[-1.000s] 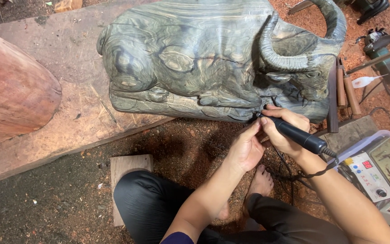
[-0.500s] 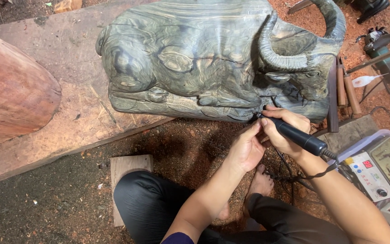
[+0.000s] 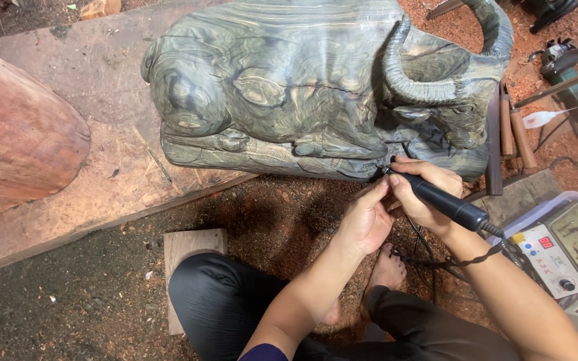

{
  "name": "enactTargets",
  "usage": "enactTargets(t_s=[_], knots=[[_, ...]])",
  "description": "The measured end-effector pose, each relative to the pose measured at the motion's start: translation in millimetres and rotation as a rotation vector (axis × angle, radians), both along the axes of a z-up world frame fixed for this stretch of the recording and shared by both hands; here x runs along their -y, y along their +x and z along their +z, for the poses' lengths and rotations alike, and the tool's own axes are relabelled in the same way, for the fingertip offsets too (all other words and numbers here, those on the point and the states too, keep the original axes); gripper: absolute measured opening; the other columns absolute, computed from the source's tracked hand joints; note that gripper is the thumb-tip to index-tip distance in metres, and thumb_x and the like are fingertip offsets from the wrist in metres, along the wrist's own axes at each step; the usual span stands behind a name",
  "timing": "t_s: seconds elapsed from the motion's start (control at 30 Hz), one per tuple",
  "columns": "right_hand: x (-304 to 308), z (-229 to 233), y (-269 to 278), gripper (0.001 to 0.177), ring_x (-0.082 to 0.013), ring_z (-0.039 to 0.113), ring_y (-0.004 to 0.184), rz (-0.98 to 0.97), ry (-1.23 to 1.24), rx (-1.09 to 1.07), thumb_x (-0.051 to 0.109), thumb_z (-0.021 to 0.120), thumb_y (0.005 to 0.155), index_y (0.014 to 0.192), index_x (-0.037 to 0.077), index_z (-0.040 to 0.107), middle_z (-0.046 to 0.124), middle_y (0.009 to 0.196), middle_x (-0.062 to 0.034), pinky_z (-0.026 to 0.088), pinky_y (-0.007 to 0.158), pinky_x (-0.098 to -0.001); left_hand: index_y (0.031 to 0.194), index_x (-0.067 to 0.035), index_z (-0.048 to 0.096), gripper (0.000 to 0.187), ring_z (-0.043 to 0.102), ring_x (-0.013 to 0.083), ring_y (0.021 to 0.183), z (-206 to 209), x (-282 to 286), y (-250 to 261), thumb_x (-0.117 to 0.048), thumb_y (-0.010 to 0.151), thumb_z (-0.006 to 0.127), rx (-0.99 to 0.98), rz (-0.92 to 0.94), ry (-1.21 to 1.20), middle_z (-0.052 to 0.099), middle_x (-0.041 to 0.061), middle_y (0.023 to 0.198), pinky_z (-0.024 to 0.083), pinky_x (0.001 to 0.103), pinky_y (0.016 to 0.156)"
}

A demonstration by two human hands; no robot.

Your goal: The person uses a rotary carving tool to refine the details of a wooden buffalo sculpture. They focus on the neck and shoulder area, carefully shaping the wood and removing material to enhance the texture and form of the piece.

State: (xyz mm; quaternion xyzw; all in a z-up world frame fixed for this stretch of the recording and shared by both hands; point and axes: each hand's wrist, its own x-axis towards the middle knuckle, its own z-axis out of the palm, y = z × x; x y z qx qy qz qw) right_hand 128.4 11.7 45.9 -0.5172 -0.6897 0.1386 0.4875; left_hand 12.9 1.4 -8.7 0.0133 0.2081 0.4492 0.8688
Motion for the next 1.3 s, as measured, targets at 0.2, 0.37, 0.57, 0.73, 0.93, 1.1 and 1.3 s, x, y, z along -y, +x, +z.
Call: enactTargets(t_s=[0.2, 0.37, 0.57, 0.73, 0.93, 1.1, 1.3], knots=[[-2, -4, 0, 0.009, -0.0379, 0.074, 0.102, 0.003, 0.013, -0.002, 0.008, 0.079, 0.088, 0.094, 0.002, 0.078, 0.078, 0.092, -0.0150, 0.058, 0.085, -0.0462, 0.105, -0.020, 0.073, 0.010, 0.060, 0.0162, 0.101, 19, -1, -8, -0.028, 0.100, 0.069, -0.006, -0.005, -0.007, 0.071, -0.005, 0.103, 0.043, 0.042, 0.095], [3, 15, 4, 0.016, -0.0407, 0.074, 0.099, 0.097, -0.021, -0.028, 0.010, 0.078, 0.088, 0.099, -0.001, 0.077, 0.077, 0.091, -0.0186, 0.058, 0.082, -0.0473, 0.104, -0.021, 0.072, 0.009, 0.059, 0.0171, 0.102, 26, 3, -5, -0.029, 0.101, 0.069, 0.004, -0.005, -0.014, 0.070, -0.005, 0.103, 0.041, 0.043, 0.098], [24, 15, 38, 0.065, -0.0361, 0.073, 0.102, 0.267, 0.005, -0.095, 0.040, 0.074, 0.080, 0.124, -0.007, 0.071, 0.077, 0.094, -0.0169, 0.055, 0.091, -0.0461, 0.106, -0.016, 0.070, 0.014, 0.060, 0.0219, 0.108, 34, 13, -2, -0.029, 0.101, 0.068, -0.011, 0.001, 0.048, 0.070, 0.002, 0.108, 0.039, 0.044, 0.102], [21, 5, 50, 0.044, -0.0372, 0.058, 0.133, 0.291, 0.042, -0.039, 0.028, 0.068, 0.090, 0.124, 0.001, 0.075, 0.074, 0.115, -0.0159, 0.041, 0.115, -0.0494, 0.114, -0.017, 0.069, 0.022, 0.055, 0.0246, 0.114, 49, 9, 16, -0.035, 0.105, 0.063, 0.010, 0.019, 0.121, 0.067, 0.004, 0.113, 0.034, 0.047, 0.108], [16, 12, 60, 0.034, -0.0312, 0.069, 0.112, 0.292, 0.017, -0.147, 0.020, 0.067, 0.095, 0.119, -0.002, 0.075, 0.074, 0.099, -0.0147, 0.037, 0.121, -0.0486, 0.119, -0.010, 0.067, 0.036, 0.052, 0.0277, 0.117, 36, 4, 38, -0.043, 0.106, 0.063, -0.039, 0.054, 0.201, 0.066, 0.008, 0.115, 0.029, 0.049, 0.109], [22, -4, 71, 0.076, -0.0228, 0.071, 0.071, 0.385, -0.014, -0.469, 0.028, 0.070, 0.090, 0.141, -0.022, 0.046, 0.071, 0.099, -0.0283, 0.058, 0.075, -0.0367, 0.129, -0.008, 0.064, 0.039, 0.055, 0.0204, 0.108, 31, 4, 43, -0.039, 0.106, 0.064, -0.044, 0.030, 0.215, 0.067, 0.003, 0.111, 0.034, 0.040, 0.100], [13, -2, 64, 0.031, -0.0328, 0.063, 0.128, 0.208, 0.008, -0.242, 0.023, 0.075, 0.095, 0.119, 0.004, 0.079, 0.075, 0.110, -0.0154, 0.042, 0.116, -0.0429, 0.124, -0.009, 0.068, 0.035, 0.055, 0.0208, 0.104, 18, 0, 46, -0.040, 0.108, 0.061, -0.012, 0.050, 0.201, 0.070, 0.005, 0.109, 0.033, 0.043, 0.102]])
